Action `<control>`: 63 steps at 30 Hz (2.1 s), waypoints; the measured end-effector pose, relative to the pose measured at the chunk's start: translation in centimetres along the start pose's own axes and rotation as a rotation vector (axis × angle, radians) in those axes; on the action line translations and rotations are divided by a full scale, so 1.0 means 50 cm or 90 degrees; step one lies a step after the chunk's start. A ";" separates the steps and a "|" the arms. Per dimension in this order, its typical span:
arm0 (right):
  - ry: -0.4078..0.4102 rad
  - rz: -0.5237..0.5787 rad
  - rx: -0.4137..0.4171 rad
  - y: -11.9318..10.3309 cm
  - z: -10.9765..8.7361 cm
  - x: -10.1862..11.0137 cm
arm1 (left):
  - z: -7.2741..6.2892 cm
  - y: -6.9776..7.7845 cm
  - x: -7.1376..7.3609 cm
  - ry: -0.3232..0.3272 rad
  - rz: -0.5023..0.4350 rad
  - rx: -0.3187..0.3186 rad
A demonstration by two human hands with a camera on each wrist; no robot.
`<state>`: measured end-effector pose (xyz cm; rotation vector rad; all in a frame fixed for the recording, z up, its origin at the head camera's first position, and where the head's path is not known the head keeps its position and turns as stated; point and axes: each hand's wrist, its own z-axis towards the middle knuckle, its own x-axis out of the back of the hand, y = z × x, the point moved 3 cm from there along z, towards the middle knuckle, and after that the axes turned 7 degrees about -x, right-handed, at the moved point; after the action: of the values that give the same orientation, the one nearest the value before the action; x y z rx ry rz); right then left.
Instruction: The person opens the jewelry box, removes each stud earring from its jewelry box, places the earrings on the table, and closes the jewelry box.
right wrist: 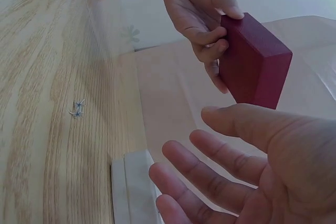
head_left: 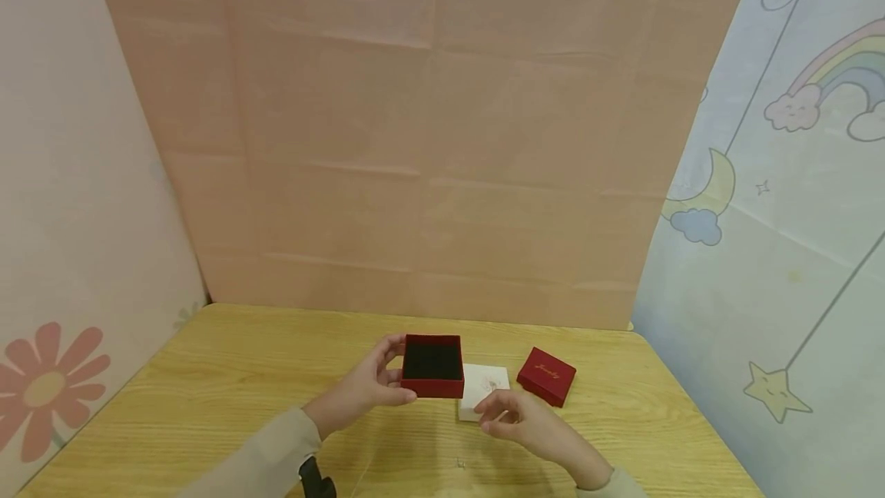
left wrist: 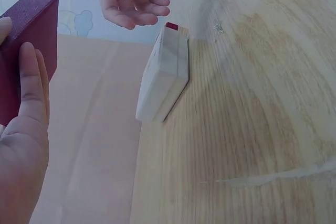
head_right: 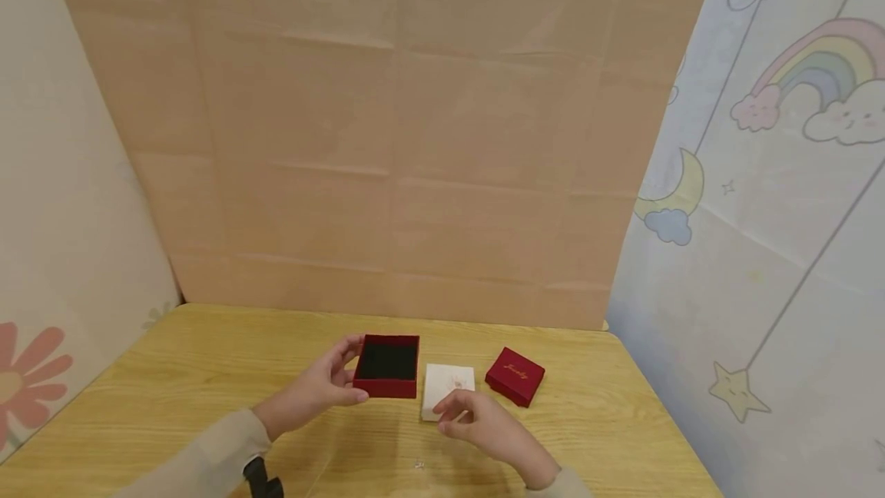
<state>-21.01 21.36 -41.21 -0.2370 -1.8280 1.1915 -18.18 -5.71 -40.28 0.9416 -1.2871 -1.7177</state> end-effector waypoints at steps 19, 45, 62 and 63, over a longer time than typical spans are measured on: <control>-0.024 0.044 0.015 0.000 0.003 -0.006 | -0.005 -0.039 0.018 -0.012 0.000 0.019; 0.059 -0.048 0.043 -0.009 -0.008 0.063 | 0.000 -0.037 0.020 -0.025 0.010 0.005; 0.184 -0.311 -0.135 0.180 0.043 0.203 | 0.001 -0.039 0.019 -0.021 0.007 0.006; 0.168 -0.312 -0.149 0.189 0.044 0.201 | 0.002 -0.039 0.019 -0.021 0.007 0.005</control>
<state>-31.19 30.69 -43.21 -0.0637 -1.6603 0.5784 -18.95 -6.17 -42.27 0.9113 -1.3193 -1.7275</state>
